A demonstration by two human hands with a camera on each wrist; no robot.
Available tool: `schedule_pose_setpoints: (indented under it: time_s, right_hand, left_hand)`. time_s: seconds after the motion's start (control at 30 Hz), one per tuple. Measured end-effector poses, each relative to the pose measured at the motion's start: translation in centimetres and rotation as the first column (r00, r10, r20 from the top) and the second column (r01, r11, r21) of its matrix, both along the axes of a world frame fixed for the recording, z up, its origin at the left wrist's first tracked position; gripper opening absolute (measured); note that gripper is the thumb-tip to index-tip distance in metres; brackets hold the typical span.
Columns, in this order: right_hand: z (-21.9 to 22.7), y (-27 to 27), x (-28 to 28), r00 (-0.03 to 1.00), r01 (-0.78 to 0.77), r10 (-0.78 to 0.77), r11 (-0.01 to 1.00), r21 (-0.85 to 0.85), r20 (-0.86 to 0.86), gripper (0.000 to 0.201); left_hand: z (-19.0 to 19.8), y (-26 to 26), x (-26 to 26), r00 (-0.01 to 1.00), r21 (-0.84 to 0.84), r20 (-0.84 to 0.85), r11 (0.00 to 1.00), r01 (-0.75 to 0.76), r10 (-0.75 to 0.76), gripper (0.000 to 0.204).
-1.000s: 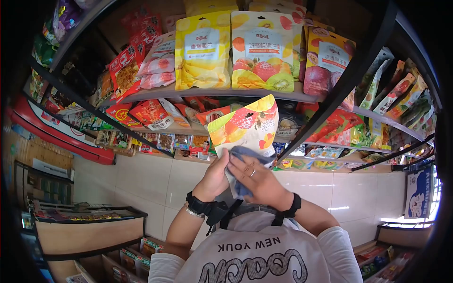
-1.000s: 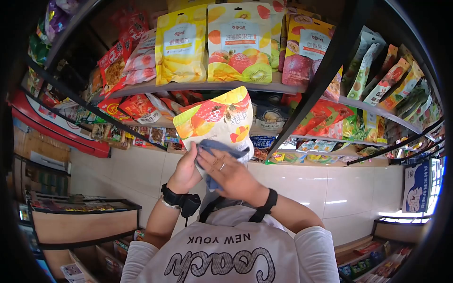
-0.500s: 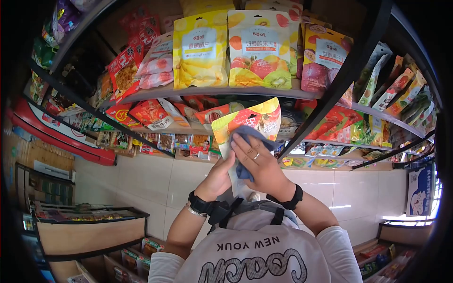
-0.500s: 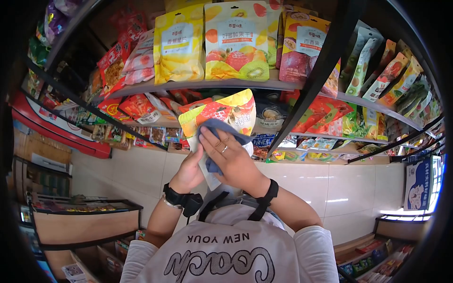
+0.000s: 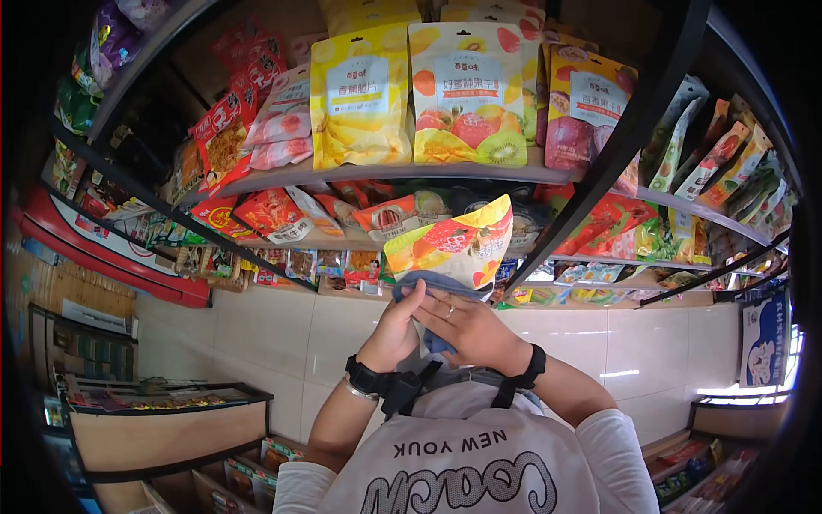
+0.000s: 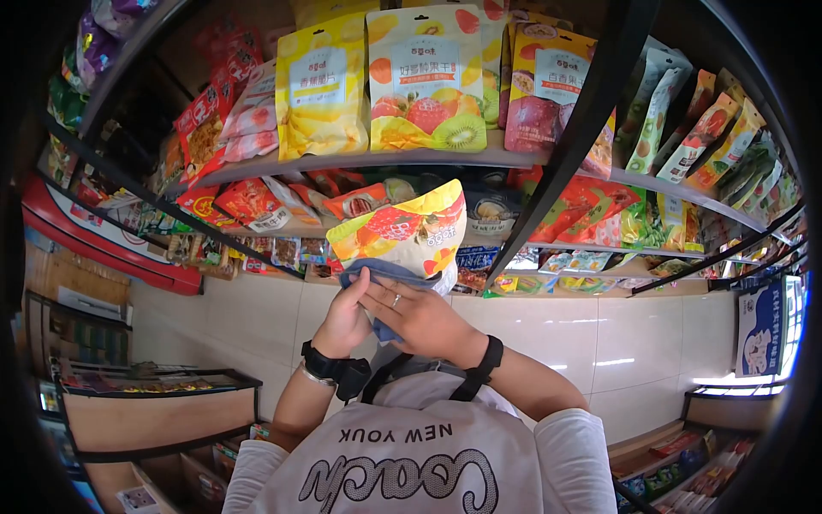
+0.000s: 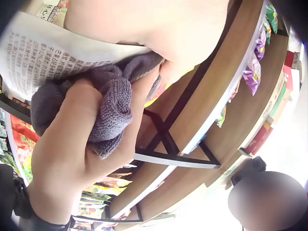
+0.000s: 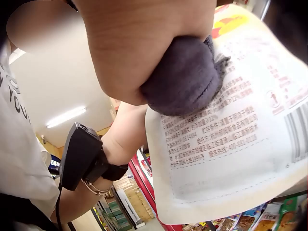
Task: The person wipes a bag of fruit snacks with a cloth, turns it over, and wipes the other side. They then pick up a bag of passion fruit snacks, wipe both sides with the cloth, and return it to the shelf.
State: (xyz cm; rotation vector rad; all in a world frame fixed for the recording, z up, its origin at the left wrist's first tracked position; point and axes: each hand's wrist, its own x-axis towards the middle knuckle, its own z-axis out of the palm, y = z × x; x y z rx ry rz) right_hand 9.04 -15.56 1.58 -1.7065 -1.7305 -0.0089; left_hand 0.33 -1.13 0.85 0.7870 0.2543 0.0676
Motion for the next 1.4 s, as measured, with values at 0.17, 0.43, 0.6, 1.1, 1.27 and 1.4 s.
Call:
schedule_pose_setpoints:
  time_s: [0.17, 0.43, 0.6, 1.1, 1.27, 1.4]
  right_hand:
    - [1.1, -0.5, 1.8, 0.988, 0.157, -0.156, 0.986, 0.053, -0.022, 0.086]
    - [-0.1, -1.3, 5.8, 0.855, 0.479, -0.418, 0.863, 0.161, -0.307, 0.078]
    - [0.0, -1.7, 6.2, 0.681, 0.440, -0.289, 0.896, 0.060, -0.673, 0.034]
    - [0.5, -0.4, 5.6, 0.470, 0.685, -0.296, 0.716, 0.133, -0.831, 0.022]
    - [0.5, -0.7, 4.3, 0.708, 0.664, -0.543, 0.731, 0.161, -0.452, 0.043]
    - [-0.3, -1.6, 3.6, 0.848, 0.530, -0.517, 0.824, 0.201, -0.119, 0.070]
  left_hand:
    - [1.4, -0.3, 0.2, 0.997, -0.057, 0.065, 0.998, -0.031, 0.034, 0.046]
    - [1.2, 1.8, -0.2, 0.995, -0.097, 0.103, 0.995, -0.003, 0.013, 0.050]
    - [0.7, 2.3, -0.3, 0.992, -0.090, 0.108, 0.994, -0.055, 0.065, 0.051]
    - [-2.6, 1.8, -1.7, 0.987, 0.307, -0.006, 0.939, 0.156, -0.162, 0.048]
    - [-3.2, 1.3, -1.6, 0.999, 0.203, 0.000, 0.978, 0.040, -0.041, 0.046]
    - [-1.7, 1.3, -1.6, 0.999, 0.198, 0.031, 0.980, -0.031, 0.026, 0.046]
